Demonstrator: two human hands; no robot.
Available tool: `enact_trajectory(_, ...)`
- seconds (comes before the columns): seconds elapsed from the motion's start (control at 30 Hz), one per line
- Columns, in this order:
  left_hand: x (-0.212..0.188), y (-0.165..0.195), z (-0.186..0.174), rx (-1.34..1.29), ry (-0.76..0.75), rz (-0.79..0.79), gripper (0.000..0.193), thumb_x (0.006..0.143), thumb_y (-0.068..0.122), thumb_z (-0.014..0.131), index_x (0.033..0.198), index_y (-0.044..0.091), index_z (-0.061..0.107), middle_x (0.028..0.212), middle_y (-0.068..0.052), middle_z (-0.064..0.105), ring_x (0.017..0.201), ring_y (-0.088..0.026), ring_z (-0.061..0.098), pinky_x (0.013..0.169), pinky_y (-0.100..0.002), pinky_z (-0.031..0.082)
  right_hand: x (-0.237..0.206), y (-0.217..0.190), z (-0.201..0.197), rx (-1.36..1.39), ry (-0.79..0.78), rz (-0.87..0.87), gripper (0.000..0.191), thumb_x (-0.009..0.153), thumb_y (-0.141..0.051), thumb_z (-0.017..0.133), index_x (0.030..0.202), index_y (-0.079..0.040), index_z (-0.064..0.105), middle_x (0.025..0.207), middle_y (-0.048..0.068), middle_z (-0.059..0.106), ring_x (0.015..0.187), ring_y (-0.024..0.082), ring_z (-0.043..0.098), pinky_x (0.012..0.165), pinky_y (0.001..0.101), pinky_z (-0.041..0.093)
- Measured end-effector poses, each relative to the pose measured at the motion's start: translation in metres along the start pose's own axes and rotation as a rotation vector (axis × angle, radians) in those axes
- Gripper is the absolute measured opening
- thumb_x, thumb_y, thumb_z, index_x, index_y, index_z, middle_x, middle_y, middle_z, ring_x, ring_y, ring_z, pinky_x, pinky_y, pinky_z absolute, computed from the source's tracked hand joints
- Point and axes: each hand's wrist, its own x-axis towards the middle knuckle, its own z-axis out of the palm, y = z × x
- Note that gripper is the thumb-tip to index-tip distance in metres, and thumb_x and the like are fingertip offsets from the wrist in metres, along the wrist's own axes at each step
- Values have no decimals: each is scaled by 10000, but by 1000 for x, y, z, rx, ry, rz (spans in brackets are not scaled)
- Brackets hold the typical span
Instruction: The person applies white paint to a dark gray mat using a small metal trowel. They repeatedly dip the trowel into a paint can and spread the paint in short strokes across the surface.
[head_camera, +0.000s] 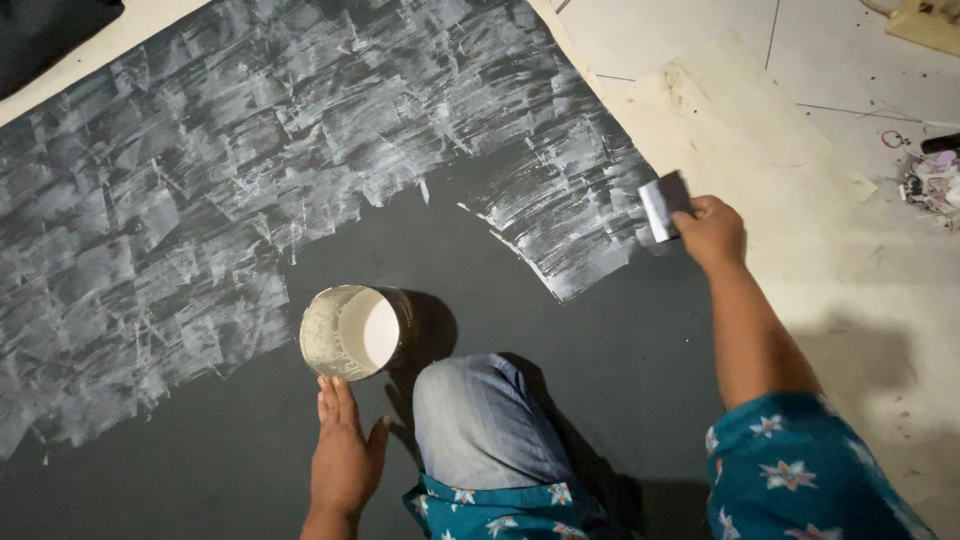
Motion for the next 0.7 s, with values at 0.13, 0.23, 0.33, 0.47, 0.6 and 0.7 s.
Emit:
enact_trajectory(0.13, 2, 2, -1, 49, -71, -67, 936, 928, 348, 637, 1634, 78, 84, 1689, -151, 43, 1563, -285, 86, 1133, -401, 411, 4, -6, 3, -130, 175, 37, 286, 872, -254, 757, 1091, -72, 737, 1032, 150, 757, 949, 320, 720, 863, 432, 537)
enact_trajectory(0.23, 4, -1, 1, 48, -42, -32, 933, 918, 321, 656, 1596, 25, 88, 1679, -187, 51, 1553, -316, 99, 1151, -392, 384, 6, -13, 2, -93, 168, 1, 317, 864, -252, 750, 1121, -69, 721, 1088, 154, 737, 990, 328, 698, 872, 441, 523)
enact_trajectory(0.33, 6, -6, 6, 43, -31, -15, 928, 910, 306, 667, 1575, 0, 96, 1673, -202, 62, 1549, -327, 111, 1164, -387, 371, -1, -21, 4, -242, 265, -30, 292, 862, -204, 734, 1104, -43, 701, 1119, 175, 683, 964, 355, 672, 794, 489, 517)
enact_trajectory(0.47, 6, -12, 10, 11, 50, 83, 927, 890, 283, 683, 1557, -35, 123, 1653, -232, 85, 1527, -355, 145, 1165, -399, 363, -33, -32, 23, -299, 259, -277, 111, 921, -143, 692, 1000, -71, 723, 1027, 153, 666, 924, 360, 651, 789, 505, 510)
enact_trajectory(0.6, 5, -14, 8, 10, -8, 28, 925, 897, 271, 676, 1572, -3, 105, 1672, -202, 49, 1544, -334, 134, 1140, -403, 389, -62, -33, 46, -284, 81, -518, 133, 876, -153, 710, 972, -60, 708, 1002, 159, 673, 922, 371, 657, 800, 490, 523)
enact_trajectory(0.7, 2, -14, 1, -7, -19, 13, 928, 889, 275, 677, 1596, 37, 125, 1692, -178, 66, 1517, -324, 196, 1093, -408, 430, -64, -30, 49, -215, 256, -561, 183, 887, -167, 719, 1034, -59, 706, 1012, 168, 669, 940, 391, 650, 808, 494, 518)
